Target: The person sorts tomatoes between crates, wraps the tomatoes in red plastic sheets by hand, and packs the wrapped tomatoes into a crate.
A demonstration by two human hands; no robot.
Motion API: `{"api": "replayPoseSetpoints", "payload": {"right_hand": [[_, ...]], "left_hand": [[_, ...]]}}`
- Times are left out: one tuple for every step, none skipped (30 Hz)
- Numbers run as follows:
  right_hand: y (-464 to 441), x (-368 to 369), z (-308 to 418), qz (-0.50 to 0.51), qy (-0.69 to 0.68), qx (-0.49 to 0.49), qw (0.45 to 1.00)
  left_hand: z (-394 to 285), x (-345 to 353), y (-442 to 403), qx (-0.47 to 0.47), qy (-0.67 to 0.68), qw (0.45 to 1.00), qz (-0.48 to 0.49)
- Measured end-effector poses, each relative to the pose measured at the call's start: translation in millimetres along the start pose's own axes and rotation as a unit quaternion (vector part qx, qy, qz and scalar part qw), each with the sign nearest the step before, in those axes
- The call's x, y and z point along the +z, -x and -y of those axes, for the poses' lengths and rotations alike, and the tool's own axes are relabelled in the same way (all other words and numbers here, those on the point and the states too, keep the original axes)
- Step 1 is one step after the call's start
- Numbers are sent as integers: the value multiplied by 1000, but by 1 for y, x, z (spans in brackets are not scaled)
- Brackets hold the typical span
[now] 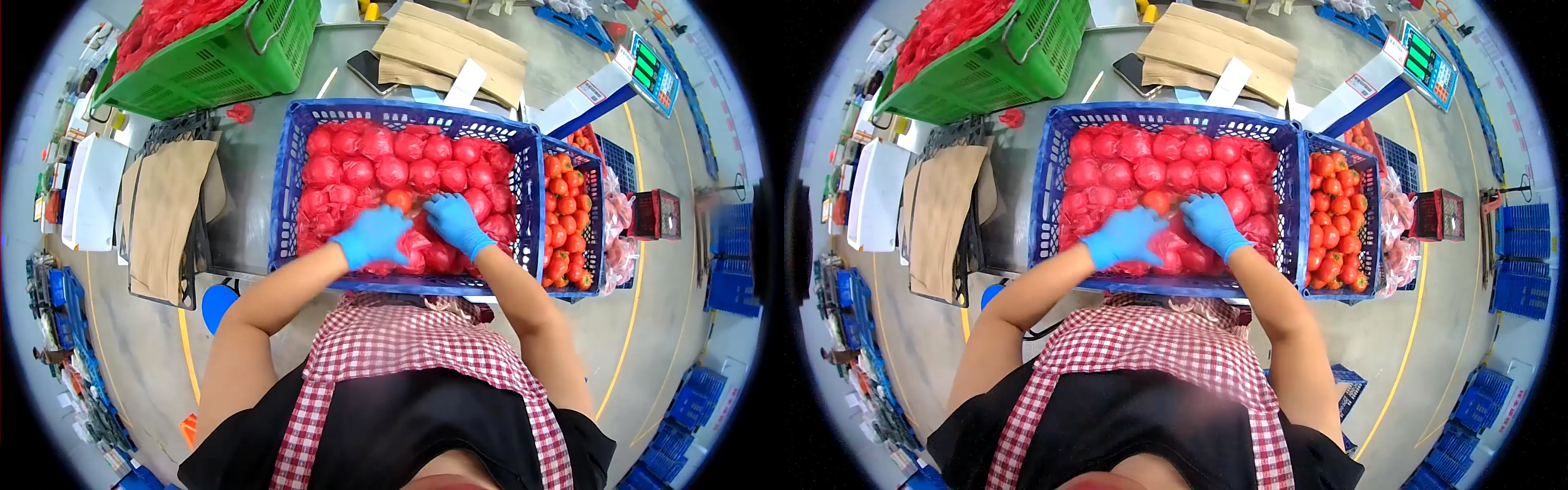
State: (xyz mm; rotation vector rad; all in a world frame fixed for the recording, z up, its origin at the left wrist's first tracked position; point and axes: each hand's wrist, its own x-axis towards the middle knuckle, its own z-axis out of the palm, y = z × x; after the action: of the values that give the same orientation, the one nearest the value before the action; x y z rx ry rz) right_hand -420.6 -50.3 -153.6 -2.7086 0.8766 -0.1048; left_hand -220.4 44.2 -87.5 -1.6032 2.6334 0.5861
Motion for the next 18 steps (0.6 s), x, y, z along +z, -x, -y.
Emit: {"api": "replayPoseSetpoints", "payload": {"right_hand": [[-7,15,-8,3,-14,25,1000],[-9,23,-11,7,-28,52,998],[-8,14,-6,-86,-111,108,984],[-9,15,-9,-91,-176,137,971],[-10,14,-12,-96,-239,164,952],[-10,7,-11,-97,-301,190,930],[-8,-13,-6,-71,-348,230,906],[-5,-13,-15,-119,-415,242,869],[0,-13,-31,-166,-479,253,824],[6,-21,-40,-213,-541,264,770],[14,-30,-54,-269,-499,264,781],[22,-55,-56,-322,-454,264,788],[28,-74,-54,-338,-548,318,696],[31,-87,-55,-349,-630,363,591],[33,-89,-63,-386,-651,347,554],[34,-90,-65,-394,-616,334,594],[36,-91,-65,-401,-581,322,631],[37,-93,-64,-405,-544,309,666]], "left_hand": [[-11,27,0,-21,-2,1000,13],[-20,46,-4,-40,-4,999,27],[-23,48,-10,-27,28,998,49],[-21,51,-18,-15,60,996,69],[-22,52,-22,-4,93,992,88],[-23,58,-22,14,92,992,83],[-23,63,-20,32,89,993,77],[-21,67,-20,51,84,993,72],[-19,67,-21,40,124,990,57],[-16,67,-21,31,164,985,44],[-14,70,-20,23,204,978,35],[-13,71,-22,-34,247,968,24],[-10,70,-29,-92,290,953,10],[-4,66,-37,-150,329,933,-7],[6,61,-41,-190,377,905,-53],[17,54,-42,-229,421,872,-98],[27,48,-39,-226,519,815,-124],[35,38,-34,-221,609,747,-150]]}}
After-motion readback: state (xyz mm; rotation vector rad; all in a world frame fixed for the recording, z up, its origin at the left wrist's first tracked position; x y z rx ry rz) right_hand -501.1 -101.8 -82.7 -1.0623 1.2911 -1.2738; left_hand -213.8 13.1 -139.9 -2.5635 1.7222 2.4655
